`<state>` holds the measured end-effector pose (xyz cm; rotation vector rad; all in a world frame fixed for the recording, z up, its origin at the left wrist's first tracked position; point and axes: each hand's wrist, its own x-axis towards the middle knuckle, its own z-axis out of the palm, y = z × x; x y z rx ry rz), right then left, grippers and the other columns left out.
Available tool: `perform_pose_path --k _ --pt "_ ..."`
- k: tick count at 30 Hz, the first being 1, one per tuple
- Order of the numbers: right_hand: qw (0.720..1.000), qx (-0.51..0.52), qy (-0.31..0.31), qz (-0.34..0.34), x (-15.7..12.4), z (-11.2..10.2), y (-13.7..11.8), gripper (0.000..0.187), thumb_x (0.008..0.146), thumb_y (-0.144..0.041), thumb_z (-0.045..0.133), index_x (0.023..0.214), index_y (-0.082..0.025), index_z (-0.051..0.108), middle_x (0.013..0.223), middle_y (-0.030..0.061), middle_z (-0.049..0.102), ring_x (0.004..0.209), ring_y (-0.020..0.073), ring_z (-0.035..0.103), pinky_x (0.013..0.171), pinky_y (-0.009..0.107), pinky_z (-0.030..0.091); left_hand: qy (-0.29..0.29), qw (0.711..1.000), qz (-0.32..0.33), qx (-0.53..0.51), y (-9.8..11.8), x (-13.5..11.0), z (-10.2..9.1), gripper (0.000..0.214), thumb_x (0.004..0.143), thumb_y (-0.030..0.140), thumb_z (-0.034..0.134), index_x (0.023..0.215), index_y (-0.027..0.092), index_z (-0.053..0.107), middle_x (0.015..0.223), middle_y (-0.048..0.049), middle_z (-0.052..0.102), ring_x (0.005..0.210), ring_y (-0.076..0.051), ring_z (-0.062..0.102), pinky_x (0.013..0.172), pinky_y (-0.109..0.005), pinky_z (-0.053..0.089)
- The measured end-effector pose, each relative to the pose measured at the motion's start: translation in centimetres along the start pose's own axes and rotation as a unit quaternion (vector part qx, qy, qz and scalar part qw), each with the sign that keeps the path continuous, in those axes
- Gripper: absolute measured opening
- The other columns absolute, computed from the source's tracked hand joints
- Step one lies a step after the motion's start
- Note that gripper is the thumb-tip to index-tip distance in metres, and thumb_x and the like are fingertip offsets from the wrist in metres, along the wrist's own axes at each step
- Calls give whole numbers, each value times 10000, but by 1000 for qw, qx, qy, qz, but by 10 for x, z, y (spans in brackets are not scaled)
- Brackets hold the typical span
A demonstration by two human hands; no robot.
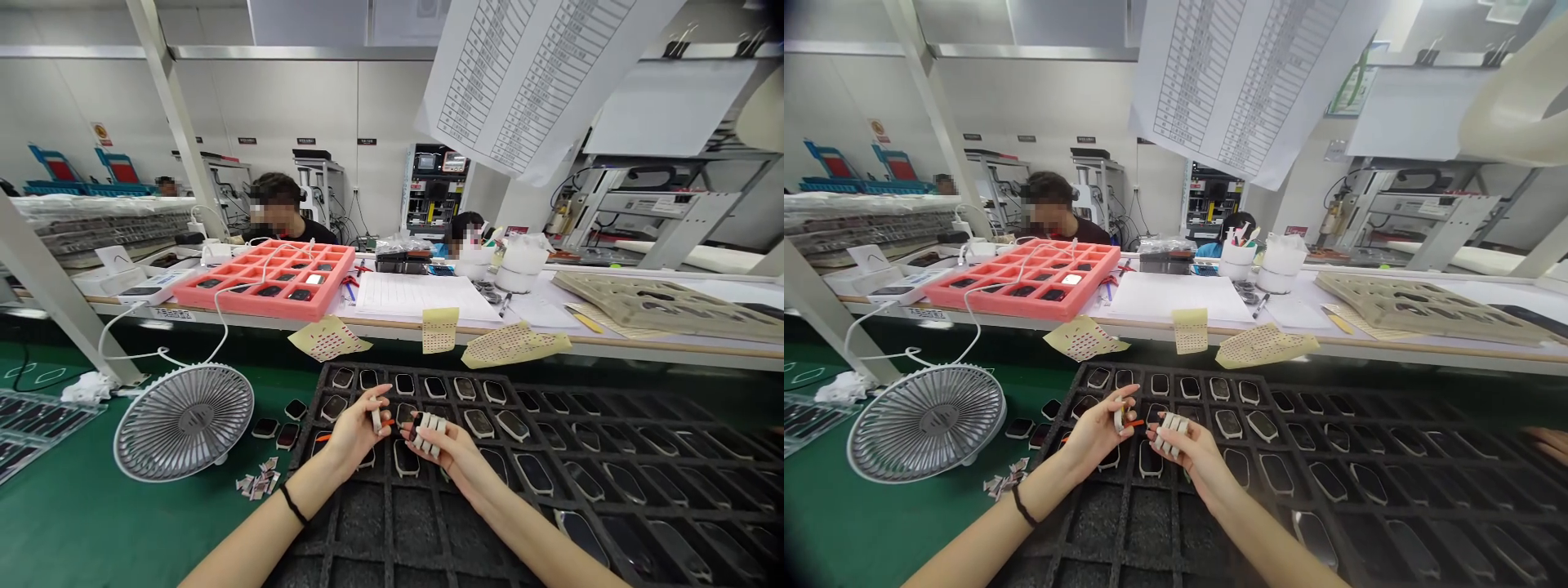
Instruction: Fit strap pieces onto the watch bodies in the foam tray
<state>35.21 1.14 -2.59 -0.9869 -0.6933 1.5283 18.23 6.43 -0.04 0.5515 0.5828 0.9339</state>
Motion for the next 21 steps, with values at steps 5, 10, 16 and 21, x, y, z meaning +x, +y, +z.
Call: perform_pose_path --k 5,10,16,21 --pt "999 -31 0 -13 -2 2 1 458 577 -303 837 972 -140 675 912 99 746 927 307 686 944 540 464 -34 999 -22 8 -2 2 -3 311 663 136 601 963 133 681 866 -47 555 711 -112 548 629 -222 421" --pt "995 -89 -3 -42 -5 6 5 521 515 -319 865 978 -164 684 914 97 749 948 323 678 947 527 462 -42 999 -11 27 -5 6 -9 314 656 138 606 960 128 685 856 -42 542 708 -114 547 627 -229 420" --pt "981 -172 -48 -71 -6 7 17 549 500 -323 868 993 -167 683 945 99 745 947 322 676 907 499 498 -47 998 -1 42 -6 4 -10 333 649 142 615 972 122 697 849 -40 539 729 -131 548 635 -237 426" --pt "970 -219 -71 -80 -4 5 20 553 537 -345 848 1024 -158 665 967 101 740 948 305 674 893 475 505 -52 997 -2 49 -7 4 -9 341 651 149 610 979 124 700 853 -41 531 736 -132 539 622 -238 415"
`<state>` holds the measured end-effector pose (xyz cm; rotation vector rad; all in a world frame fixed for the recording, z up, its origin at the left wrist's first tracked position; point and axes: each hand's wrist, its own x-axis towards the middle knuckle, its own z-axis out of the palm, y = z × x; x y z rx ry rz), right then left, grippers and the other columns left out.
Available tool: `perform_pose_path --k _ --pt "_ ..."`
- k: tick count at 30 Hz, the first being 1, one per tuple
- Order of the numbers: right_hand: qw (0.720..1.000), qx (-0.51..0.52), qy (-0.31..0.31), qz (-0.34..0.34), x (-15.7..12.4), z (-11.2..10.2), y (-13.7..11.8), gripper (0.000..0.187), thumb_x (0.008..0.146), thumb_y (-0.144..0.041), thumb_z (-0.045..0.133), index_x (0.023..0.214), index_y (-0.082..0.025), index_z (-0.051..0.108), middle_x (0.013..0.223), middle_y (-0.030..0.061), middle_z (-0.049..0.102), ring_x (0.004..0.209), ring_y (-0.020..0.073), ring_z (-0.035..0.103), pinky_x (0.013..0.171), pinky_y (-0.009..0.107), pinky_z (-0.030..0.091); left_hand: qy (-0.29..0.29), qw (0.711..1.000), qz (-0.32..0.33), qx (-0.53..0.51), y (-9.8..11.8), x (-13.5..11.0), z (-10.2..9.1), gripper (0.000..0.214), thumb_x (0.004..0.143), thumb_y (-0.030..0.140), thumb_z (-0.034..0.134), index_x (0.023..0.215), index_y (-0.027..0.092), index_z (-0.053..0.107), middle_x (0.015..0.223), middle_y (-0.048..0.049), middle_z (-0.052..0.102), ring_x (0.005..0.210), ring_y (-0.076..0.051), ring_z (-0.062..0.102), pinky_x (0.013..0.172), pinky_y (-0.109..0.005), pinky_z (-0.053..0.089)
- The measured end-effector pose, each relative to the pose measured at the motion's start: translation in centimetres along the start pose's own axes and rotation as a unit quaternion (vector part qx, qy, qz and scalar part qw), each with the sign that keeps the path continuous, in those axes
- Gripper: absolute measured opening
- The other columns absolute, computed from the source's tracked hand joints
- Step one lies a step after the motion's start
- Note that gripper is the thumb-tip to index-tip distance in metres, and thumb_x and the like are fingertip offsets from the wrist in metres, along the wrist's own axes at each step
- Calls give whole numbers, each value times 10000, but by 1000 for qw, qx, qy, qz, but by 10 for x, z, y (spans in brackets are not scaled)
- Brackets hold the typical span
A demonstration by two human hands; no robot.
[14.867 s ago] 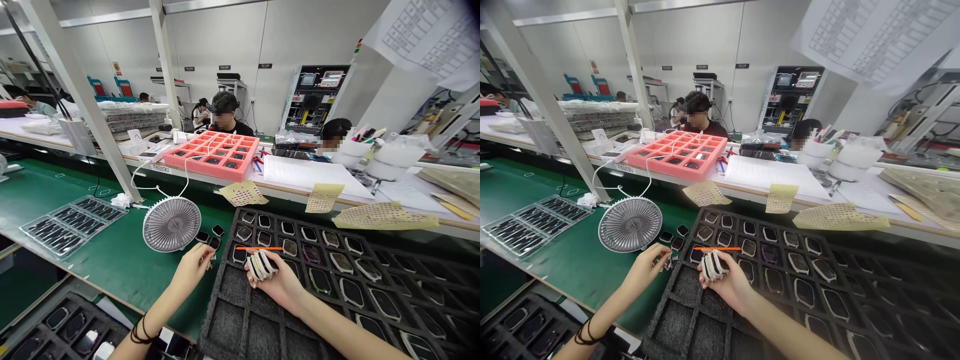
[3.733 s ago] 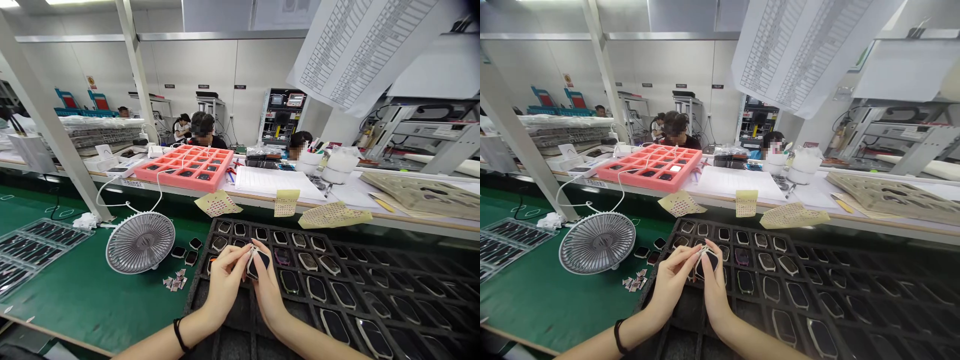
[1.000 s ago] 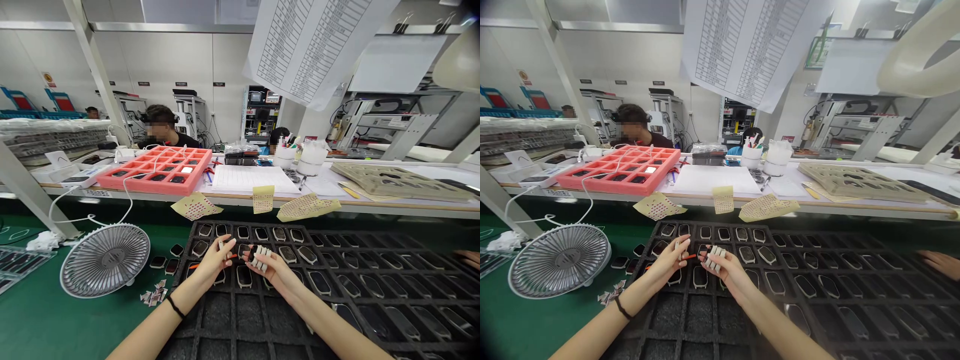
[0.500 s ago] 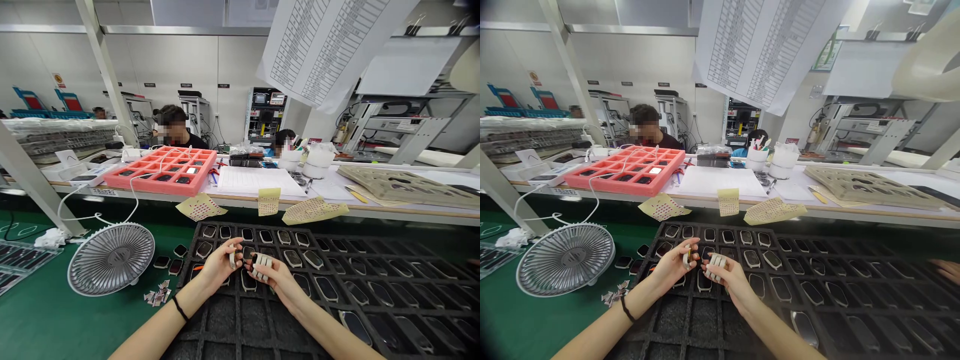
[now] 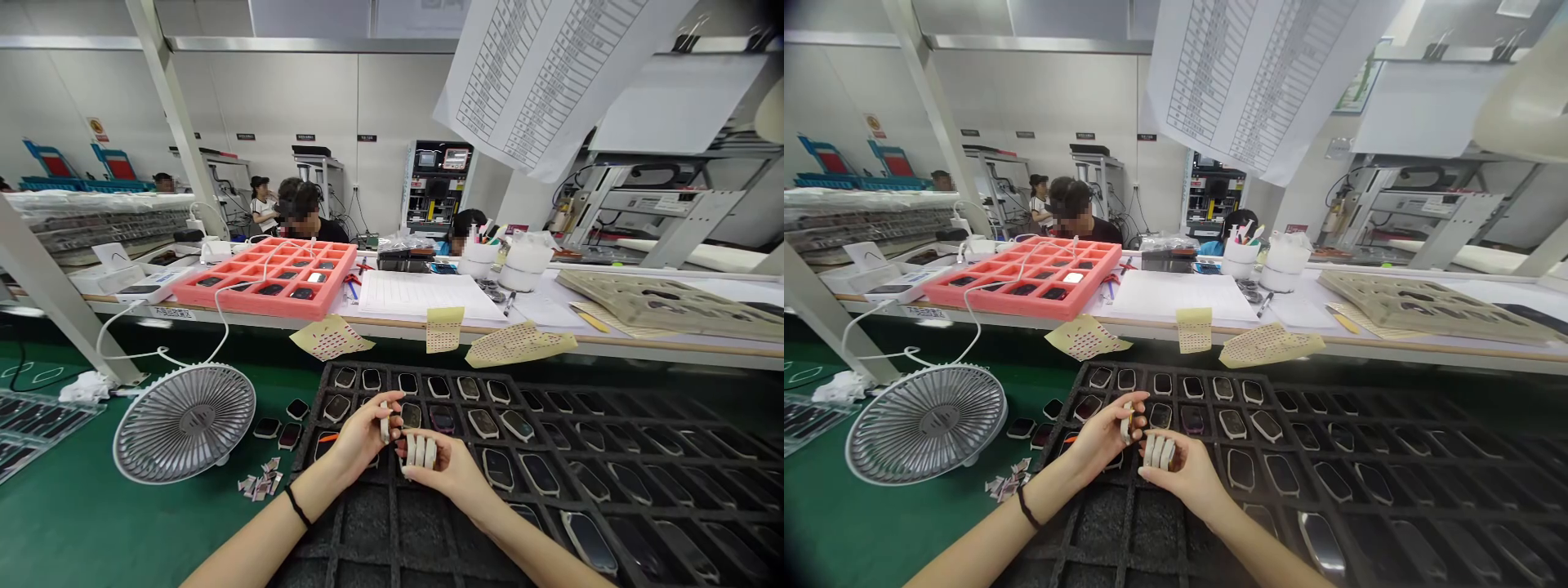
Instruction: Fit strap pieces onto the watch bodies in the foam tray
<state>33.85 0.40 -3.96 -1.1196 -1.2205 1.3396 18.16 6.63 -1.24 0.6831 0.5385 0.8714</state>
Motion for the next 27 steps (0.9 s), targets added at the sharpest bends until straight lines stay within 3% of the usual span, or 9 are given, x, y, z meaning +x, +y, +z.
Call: perform_pose_path --k 4,7,11,15,22,27 --pt "999 -26 -7 -16 0 -1 0 553 567 -361 825 1051 -153 656 979 101 737 943 295 676 881 451 518 -2 1000 0 7 0 0 -1 349 646 145 608 982 126 700 856 -40 524 743 -133 539 620 -238 409" --pt "992 -116 6 -55 -3 -1 -2 488 620 -314 780 1067 -159 657 980 99 737 899 282 689 834 424 546 0 1000 0 11 0 0 0 348 644 145 609 979 128 701 864 -39 523 742 -131 538 619 -237 407" --pt "935 -302 35 -184 -10 -1 -4 438 675 -212 718 1108 -199 650 1054 90 721 927 267 688 856 398 542 1 1000 -1 10 2 0 2 338 652 148 615 979 125 699 861 -39 527 732 -125 541 627 -237 412" --pt "883 -364 25 -295 -14 -2 -1 458 741 -194 657 1194 -198 591 1100 107 702 964 252 683 847 359 556 2 1000 -4 8 2 1 2 348 653 143 617 991 124 697 854 -40 536 733 -127 551 622 -231 410" --pt "819 -423 8 -388 -16 -2 0 502 812 -168 592 1301 -182 483 1133 139 680 1031 240 656 880 358 551 -2 1000 0 6 1 1 -1 343 672 137 612 1004 125 698 854 -43 543 740 -131 558 624 -231 412" --pt "798 -445 -7 -407 -17 -2 -1 520 814 -127 557 1322 -162 454 1148 147 671 1061 236 640 901 353 544 -8 1000 1 2 1 1 -2 347 681 134 607 1015 121 697 855 -43 537 739 -130 556 621 -230 414"
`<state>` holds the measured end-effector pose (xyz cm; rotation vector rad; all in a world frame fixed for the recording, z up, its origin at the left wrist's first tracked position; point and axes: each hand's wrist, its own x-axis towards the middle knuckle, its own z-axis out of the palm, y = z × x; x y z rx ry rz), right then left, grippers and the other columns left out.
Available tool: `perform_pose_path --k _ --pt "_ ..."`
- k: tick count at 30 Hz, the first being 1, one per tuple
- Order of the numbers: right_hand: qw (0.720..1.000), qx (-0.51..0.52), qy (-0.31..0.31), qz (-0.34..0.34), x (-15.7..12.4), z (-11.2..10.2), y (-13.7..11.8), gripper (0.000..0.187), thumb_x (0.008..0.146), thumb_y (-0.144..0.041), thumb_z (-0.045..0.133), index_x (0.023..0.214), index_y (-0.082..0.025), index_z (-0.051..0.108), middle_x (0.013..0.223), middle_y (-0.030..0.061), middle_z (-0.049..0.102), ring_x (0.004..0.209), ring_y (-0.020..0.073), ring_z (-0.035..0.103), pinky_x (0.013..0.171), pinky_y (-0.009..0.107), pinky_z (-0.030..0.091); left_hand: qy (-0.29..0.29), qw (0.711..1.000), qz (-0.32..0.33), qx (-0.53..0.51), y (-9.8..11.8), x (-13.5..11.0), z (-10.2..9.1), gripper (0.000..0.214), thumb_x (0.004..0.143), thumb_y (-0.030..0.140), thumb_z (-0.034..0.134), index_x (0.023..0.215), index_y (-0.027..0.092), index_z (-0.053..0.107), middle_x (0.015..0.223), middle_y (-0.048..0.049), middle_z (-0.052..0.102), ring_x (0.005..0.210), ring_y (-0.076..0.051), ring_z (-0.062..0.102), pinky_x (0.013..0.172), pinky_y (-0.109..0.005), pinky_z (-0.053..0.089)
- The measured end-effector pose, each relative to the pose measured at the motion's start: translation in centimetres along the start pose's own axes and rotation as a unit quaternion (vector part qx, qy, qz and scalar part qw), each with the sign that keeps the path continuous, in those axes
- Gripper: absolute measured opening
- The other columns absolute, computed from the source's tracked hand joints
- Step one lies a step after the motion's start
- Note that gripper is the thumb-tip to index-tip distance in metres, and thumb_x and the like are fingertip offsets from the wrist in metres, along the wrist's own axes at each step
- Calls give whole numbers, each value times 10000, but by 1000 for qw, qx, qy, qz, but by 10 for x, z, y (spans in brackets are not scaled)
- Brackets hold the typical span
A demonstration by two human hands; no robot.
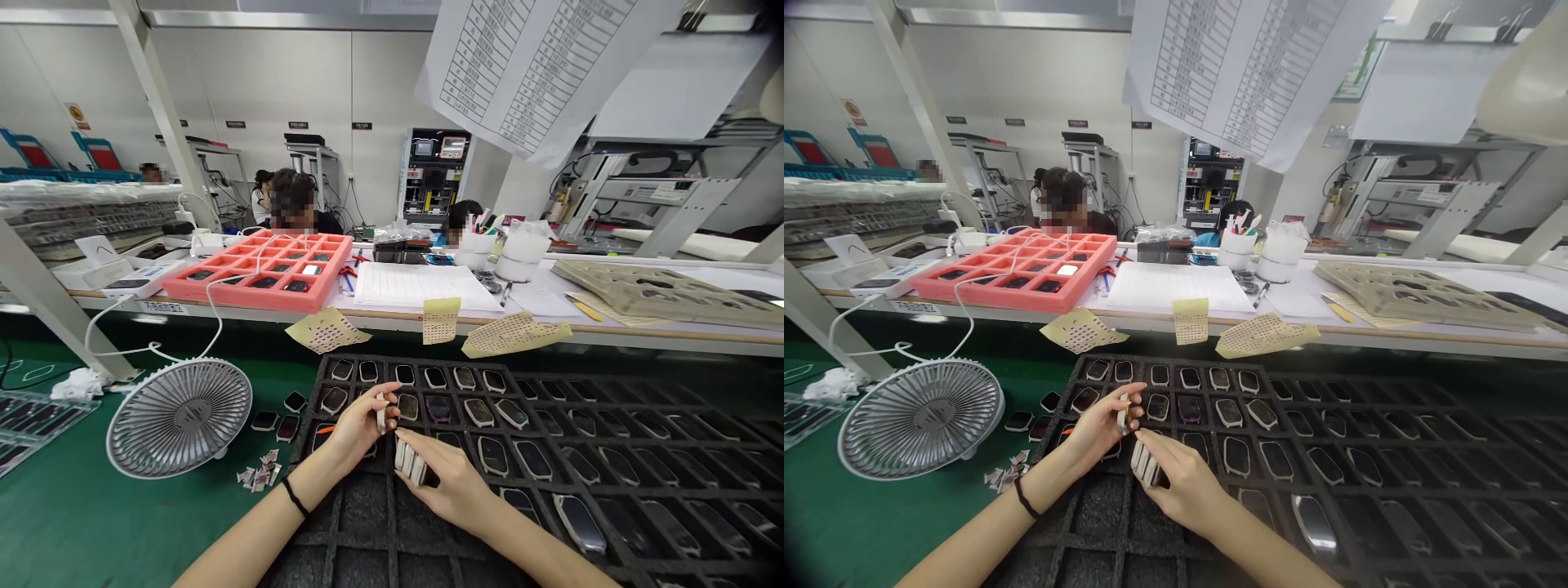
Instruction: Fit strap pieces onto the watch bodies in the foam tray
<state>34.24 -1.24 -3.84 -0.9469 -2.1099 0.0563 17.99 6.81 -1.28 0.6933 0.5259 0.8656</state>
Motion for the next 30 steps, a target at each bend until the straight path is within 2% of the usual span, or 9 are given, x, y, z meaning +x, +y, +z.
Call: perform_pose_path --k 6,17,22,24,27,30 --pt "1000 5 -9 -2 -2 3 0 512 795 -104 545 1300 -144 474 1141 154 673 1051 242 644 892 357 547 7 1000 -2 -2 -1 0 0 351 677 132 606 1018 119 690 860 -43 541 733 -128 558 625 -235 416" --pt "997 50 -38 35 0 1 -4 548 765 -100 561 1303 -192 508 1154 128 673 1044 258 647 896 381 542 8 1000 1 23 -1 -1 -1 340 662 114 605 989 142 697 873 -39 532 742 -120 546 635 -224 415" --pt "997 45 -49 46 0 1 -4 506 762 -115 570 1264 -174 544 1137 136 679 1026 255 656 884 374 546 17 998 25 51 2 1 1 322 637 138 609 943 150 707 856 -29 530 727 -116 529 636 -222 403" --pt "997 40 -51 47 0 1 -4 489 764 -122 570 1251 -161 551 1137 145 678 1034 254 652 889 376 543 27 995 47 83 6 -3 3 317 633 149 601 931 162 706 862 -25 535 750 -125 528 657 -224 403" --pt "997 32 -54 44 -2 1 -3 479 772 -125 562 1249 -160 549 1147 145 673 1050 247 645 896 374 540 31 980 85 177 15 -18 3 304 675 172 580 958 191 690 902 -31 564 897 -179 541 769 -252 410" --pt "997 28 -54 39 -2 1 -3 481 775 -126 561 1254 -164 545 1149 145 673 1052 244 644 895 368 540 23 939 124 321 22 -44 -3 272 750 201 568 1003 214 666 1000 -42 590 1043 -227 514 922 -303 373"
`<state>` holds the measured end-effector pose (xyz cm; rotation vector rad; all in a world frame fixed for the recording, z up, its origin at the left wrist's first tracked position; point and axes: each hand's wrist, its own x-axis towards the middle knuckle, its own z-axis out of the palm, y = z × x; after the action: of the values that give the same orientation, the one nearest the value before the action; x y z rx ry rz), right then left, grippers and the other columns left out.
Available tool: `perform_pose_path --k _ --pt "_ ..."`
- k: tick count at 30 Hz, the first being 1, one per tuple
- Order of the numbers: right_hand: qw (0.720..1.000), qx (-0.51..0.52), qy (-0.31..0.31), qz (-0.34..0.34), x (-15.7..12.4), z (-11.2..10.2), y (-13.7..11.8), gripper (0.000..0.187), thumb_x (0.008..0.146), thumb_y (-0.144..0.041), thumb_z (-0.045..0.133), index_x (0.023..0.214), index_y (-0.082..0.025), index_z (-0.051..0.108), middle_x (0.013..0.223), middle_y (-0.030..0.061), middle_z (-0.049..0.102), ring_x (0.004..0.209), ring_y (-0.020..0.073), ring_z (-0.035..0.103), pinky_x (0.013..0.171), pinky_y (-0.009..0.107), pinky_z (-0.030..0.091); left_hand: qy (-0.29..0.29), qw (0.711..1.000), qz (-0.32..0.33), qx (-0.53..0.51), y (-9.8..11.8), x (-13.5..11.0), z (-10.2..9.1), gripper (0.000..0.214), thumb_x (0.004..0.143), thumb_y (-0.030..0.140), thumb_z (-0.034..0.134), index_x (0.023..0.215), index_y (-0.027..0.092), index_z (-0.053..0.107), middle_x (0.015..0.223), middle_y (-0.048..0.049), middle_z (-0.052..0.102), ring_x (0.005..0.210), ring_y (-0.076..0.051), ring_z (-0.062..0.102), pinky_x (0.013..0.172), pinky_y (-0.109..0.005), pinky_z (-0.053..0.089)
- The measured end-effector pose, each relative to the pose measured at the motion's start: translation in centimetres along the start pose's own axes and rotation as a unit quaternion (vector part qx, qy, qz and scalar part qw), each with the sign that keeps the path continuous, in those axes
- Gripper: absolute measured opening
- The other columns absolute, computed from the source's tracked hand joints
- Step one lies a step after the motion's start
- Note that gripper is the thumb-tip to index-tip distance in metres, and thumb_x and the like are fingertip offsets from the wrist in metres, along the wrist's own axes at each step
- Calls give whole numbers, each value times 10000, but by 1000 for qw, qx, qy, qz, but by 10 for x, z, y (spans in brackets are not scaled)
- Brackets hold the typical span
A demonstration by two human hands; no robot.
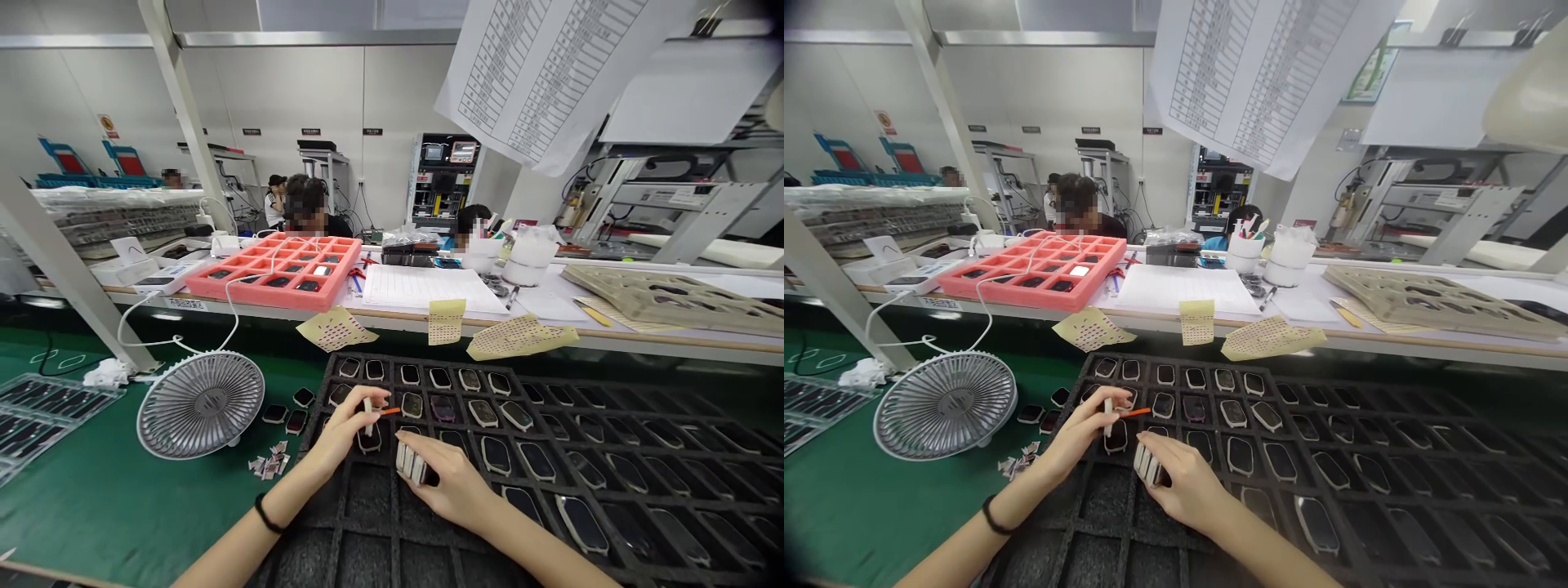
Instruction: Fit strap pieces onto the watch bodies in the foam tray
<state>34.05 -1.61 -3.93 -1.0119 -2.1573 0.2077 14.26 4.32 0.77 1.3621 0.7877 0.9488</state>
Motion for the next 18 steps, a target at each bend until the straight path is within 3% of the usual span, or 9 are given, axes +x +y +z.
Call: perform_pose_path --k 4,9,18 --pt "1000 21 3 -6 0 0 -1 524 760 -112 579 1275 -194 535 1165 129 668 1058 248 640 901 378 537 -26 985 50 163 0 -39 -17 257 855 261 510 1083 245 629 1140 -58 559 1153 -250 450 1033 -349 302" --pt "999 49 15 14 1 1 -5 496 762 -142 604 1252 -209 564 1161 108 673 1039 249 651 901 384 539 -27 967 25 251 -8 -76 -24 254 908 278 439 1111 265 593 1239 -71 500 1264 -257 374 1081 -376 271" --pt "978 129 4 161 7 -3 -15 448 691 -254 721 1130 -216 644 1090 80 710 967 275 679 883 413 536 -8 957 7 289 -17 -88 -22 240 902 271 436 1070 263 607 1267 -69 503 1341 -276 308 1110 -414 267"
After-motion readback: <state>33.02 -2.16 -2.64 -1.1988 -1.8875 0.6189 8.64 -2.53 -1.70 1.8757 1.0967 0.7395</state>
